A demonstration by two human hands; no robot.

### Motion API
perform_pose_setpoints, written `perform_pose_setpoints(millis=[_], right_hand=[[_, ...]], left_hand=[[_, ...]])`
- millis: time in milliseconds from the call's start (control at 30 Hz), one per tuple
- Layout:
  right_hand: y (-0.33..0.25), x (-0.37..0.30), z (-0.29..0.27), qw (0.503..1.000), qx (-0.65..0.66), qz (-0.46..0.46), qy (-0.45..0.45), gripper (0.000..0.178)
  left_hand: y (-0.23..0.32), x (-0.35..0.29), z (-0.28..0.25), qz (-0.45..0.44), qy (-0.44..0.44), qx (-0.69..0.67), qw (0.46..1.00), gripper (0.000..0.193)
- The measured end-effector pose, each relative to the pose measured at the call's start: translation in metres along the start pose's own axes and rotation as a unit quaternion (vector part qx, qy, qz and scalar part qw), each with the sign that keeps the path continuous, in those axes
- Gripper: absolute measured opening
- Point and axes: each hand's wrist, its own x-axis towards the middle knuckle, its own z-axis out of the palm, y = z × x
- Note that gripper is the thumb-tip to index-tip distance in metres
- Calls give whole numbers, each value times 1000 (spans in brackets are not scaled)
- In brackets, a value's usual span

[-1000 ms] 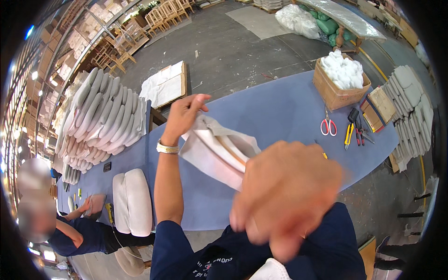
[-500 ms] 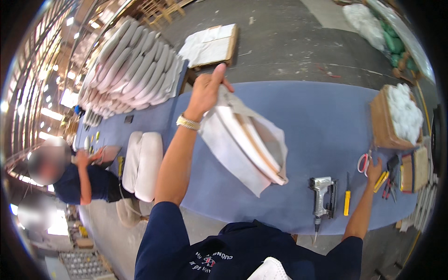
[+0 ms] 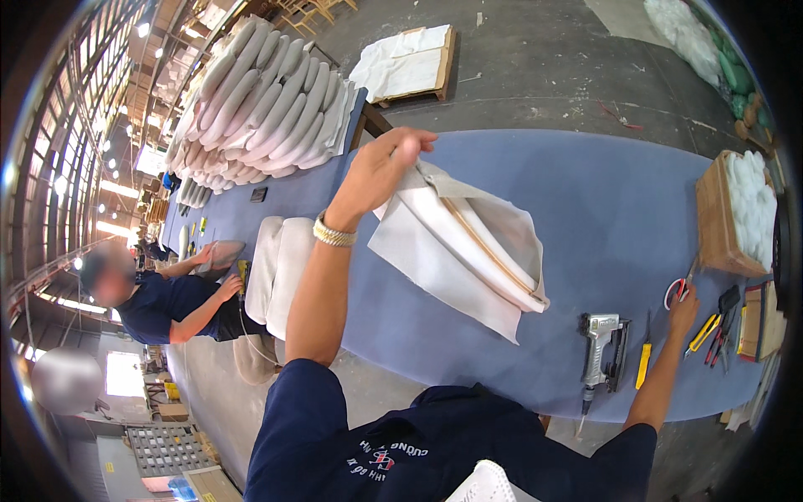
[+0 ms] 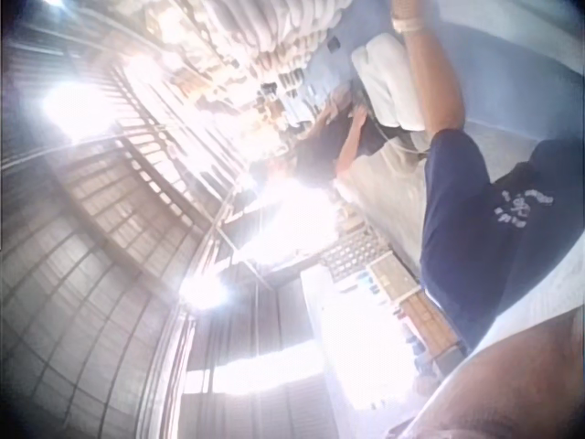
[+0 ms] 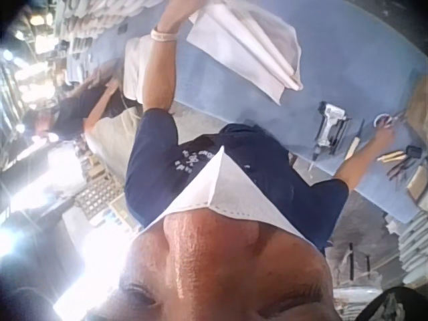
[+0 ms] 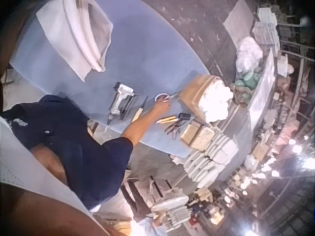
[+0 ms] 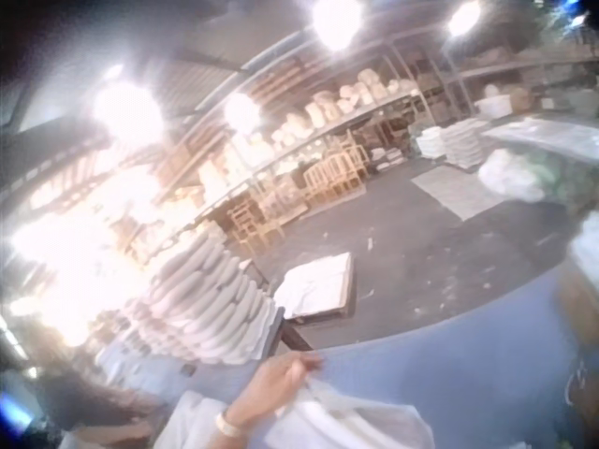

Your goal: The person wraps a white fabric cover around a cushion, uses a staple gun to secure the fabric, and trims excess material with scissors. The person repeats this process on multiple cushions, adjusting and smoothing the fabric before stapling.

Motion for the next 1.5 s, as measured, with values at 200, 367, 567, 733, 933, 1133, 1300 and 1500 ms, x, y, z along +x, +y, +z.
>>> perform_pose_setpoints(millis=[200,367,567,733,933,1133,1300,1500], right_hand=[[-5,6,-11,800,540,191,-177,57],[-190,-111,-145,710,674,66,-195,51],[-298,-191,-228,733,592,-117,-314,35],[-332,-225,-255,706,521,-315,-363,51],[-366,-257,-253,710,468,-392,-350,64],[-392,-262,-256,724,393,-429,-371,65],[-401,-254,-251,716,364,-465,-373,66],[-402,-257,-256,705,345,-439,-438,67]], left_hand=[[20,-60,-38,70,-106,69,989,79],[42,-99,-42,39,-149,54,987,47],[62,-129,-42,95,-139,95,981,25],[53,-133,-44,85,-158,70,981,18],[44,-128,-55,-19,-227,43,973,15],[40,-132,-57,-53,-243,14,968,11],[36,-146,-60,-111,-265,-69,955,11],[29,-160,-58,-108,-236,-68,964,9]])
